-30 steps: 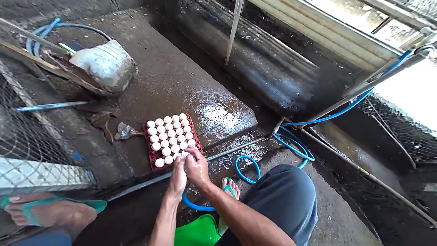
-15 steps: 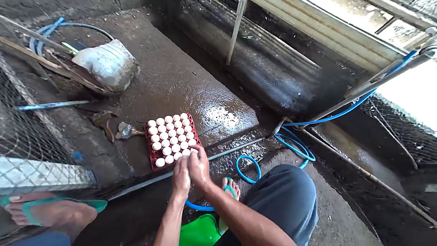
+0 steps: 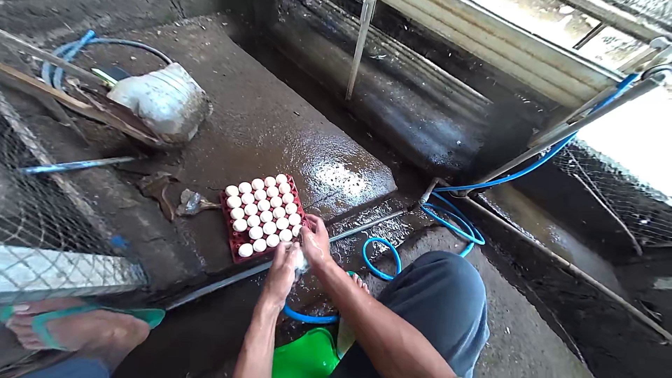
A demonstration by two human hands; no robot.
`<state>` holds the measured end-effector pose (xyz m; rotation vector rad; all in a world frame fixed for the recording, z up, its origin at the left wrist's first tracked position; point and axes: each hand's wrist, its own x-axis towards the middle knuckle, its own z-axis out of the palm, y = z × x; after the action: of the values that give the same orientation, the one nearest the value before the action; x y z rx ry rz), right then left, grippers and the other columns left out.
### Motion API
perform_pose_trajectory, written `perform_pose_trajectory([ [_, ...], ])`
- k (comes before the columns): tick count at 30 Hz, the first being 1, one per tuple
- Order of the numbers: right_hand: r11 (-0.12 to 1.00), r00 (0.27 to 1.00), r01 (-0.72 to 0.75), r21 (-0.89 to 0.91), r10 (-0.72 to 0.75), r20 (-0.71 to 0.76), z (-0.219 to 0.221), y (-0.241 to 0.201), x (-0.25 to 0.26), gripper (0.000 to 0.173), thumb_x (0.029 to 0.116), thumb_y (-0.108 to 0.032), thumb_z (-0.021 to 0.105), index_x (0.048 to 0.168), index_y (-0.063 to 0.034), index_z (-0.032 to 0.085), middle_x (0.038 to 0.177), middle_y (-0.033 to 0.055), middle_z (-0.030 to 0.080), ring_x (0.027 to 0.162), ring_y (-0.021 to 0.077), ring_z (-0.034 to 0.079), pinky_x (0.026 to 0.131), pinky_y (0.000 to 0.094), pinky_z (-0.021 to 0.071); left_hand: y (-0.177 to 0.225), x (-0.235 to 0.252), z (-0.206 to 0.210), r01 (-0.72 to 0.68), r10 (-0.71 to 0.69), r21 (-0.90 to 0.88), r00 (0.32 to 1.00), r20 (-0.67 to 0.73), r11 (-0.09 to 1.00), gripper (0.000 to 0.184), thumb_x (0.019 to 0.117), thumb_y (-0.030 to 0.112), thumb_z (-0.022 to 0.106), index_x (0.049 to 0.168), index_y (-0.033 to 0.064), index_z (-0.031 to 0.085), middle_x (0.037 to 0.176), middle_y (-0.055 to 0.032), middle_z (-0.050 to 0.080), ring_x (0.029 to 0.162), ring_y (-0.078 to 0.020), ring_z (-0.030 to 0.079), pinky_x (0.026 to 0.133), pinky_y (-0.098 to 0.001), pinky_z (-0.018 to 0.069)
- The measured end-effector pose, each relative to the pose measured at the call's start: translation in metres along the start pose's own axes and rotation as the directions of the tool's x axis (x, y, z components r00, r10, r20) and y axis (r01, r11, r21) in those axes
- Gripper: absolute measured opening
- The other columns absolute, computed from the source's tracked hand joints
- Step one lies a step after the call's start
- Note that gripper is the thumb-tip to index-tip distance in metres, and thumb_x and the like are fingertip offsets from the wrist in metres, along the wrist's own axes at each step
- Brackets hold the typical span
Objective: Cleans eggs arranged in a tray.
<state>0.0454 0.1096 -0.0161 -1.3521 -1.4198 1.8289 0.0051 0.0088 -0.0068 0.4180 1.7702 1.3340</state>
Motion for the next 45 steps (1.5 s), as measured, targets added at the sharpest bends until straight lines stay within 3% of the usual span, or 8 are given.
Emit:
perform_pose_trajectory([
  [8, 0.969, 0.972, 0.234, -0.083, -0.23, 0.055, 0.015, 0.011, -0.022, 0.041, 0.0984, -0.008, 0.052, 0.137, 0.0036, 0.059, 0.147, 0.0244, 0.053, 0.134, 0.0301, 0.053, 0.11, 0.0455, 0.046, -0.004, 0.003, 0.007, -0.185, 0.165, -0.121, 0.974, -0.157, 0.975, 0.043, 0.1113, 0.021, 0.025, 0.134, -0.0057, 0.05, 0.13, -0.0153, 0.057, 0.119, -0.0131, 0.055, 0.105, -0.0314, 0.0438],
  [15, 0.968, 0.97, 0.238, -0.084, -0.232, 0.078, 0.01, 0.004, -0.029, 0.037, 0.0967, -0.006, 0.051, 0.13, 0.0019, 0.065, 0.147, 0.0213, 0.054, 0.137, 0.0275, 0.051, 0.112, 0.0444, 0.0438, 0.004, -0.006, 0.006, -0.147, 0.135, -0.071, 0.978, -0.157, 0.987, 0.044, 0.1099, 0.019, 0.025, 0.13, -0.0087, 0.053, 0.122, -0.017, 0.059, 0.11, -0.0139, 0.057, 0.099, -0.0321, 0.0463],
  [19, 0.998, 0.998, -0.066, 0.004, 0.066, 0.018, 0.001, 0.007, 0.002, 0.041, 0.1032, -0.009, 0.053, 0.143, -0.0019, 0.052, 0.136, 0.0227, 0.06, 0.119, 0.0298, 0.061, 0.1, 0.0499, 0.0488, 0.005, -0.006, 0.011, -0.044, 0.037, -0.059, 0.994, -0.106, 0.997, 0.031, 0.1074, 0.024, 0.036, 0.126, 0.002, 0.047, 0.086, -0.0047, 0.054, 0.06, -0.0088, 0.052, 0.049, -0.0268, 0.045],
  [26, 0.902, 0.924, 0.381, -0.204, -0.368, 0.101, 0.016, 0.004, -0.033, 0.035, 0.098, -0.009, 0.049, 0.124, 0.0005, 0.07, 0.147, 0.0215, 0.055, 0.141, 0.0312, 0.048, 0.117, 0.0467, 0.0388, -0.011, 0.006, 0.005, -0.16, 0.121, -0.238, 0.978, -0.168, 0.958, 0.046, 0.1116, 0.025, 0.025, 0.141, -0.0033, 0.047, 0.135, -0.0133, 0.056, 0.121, -0.0122, 0.055, 0.105, -0.0304, 0.0454],
  [29, 0.967, 0.979, 0.204, -0.153, -0.197, 0.06, 0.009, 0.008, -0.018, 0.036, 0.0986, -0.01, 0.054, 0.132, 0.0021, 0.064, 0.144, 0.0231, 0.056, 0.133, 0.0309, 0.054, 0.11, 0.0477, 0.0452, -0.009, 0.002, 0.006, -0.075, 0.056, -0.157, 0.991, -0.122, 0.985, 0.055, 0.1124, 0.031, 0.02, 0.151, -0.0034, 0.039, 0.153, -0.0204, 0.044, 0.14, -0.0214, 0.045, 0.117, -0.0394, 0.0357],
  [38, 0.996, 0.997, 0.062, -0.065, -0.059, 0.039, 0.016, 0.009, -0.022, 0.033, 0.1007, -0.01, 0.053, 0.131, -0.0005, 0.063, 0.128, 0.0207, 0.065, 0.112, 0.0282, 0.064, 0.094, 0.0497, 0.0515, -0.009, 0.004, -0.002, -0.098, 0.087, -0.068, 0.985, -0.15, 0.993, 0.04, 0.1076, 0.024, 0.028, 0.109, 0.0031, 0.062, 0.092, -0.0028, 0.062, 0.082, -0.008, 0.06, 0.073, -0.029, 0.0524],
  [41, 0.986, 0.991, 0.133, -0.102, -0.129, 0.045, 0.017, 0.004, -0.039, 0.033, 0.1025, -0.011, 0.047, 0.127, -0.0002, 0.067, 0.134, 0.0177, 0.064, 0.125, 0.0262, 0.06, 0.105, 0.0488, 0.0478, -0.003, 0.003, 0.0, -0.079, 0.057, -0.109, 0.981, -0.185, 0.991, 0.042, 0.1101, 0.021, 0.027, 0.116, -0.0036, 0.061, 0.106, -0.0098, 0.064, 0.099, -0.0125, 0.061, 0.092, -0.0347, 0.0504],
  [45, 0.999, 0.995, -0.021, -0.045, 0.026, 0.099, 0.01, 0.009, -0.021, 0.034, 0.1006, -0.01, 0.054, 0.131, 0.001, 0.061, 0.131, 0.0194, 0.064, 0.115, 0.0267, 0.062, 0.096, 0.048, 0.0508, -0.004, 0.002, -0.005, -0.031, 0.023, -0.074, 0.994, -0.107, 0.997, 0.034, 0.1072, 0.022, 0.031, 0.106, 0.0045, 0.059, 0.085, -0.0015, 0.057, 0.07, -0.0072, 0.055, 0.062, -0.0265, 0.0484],
])
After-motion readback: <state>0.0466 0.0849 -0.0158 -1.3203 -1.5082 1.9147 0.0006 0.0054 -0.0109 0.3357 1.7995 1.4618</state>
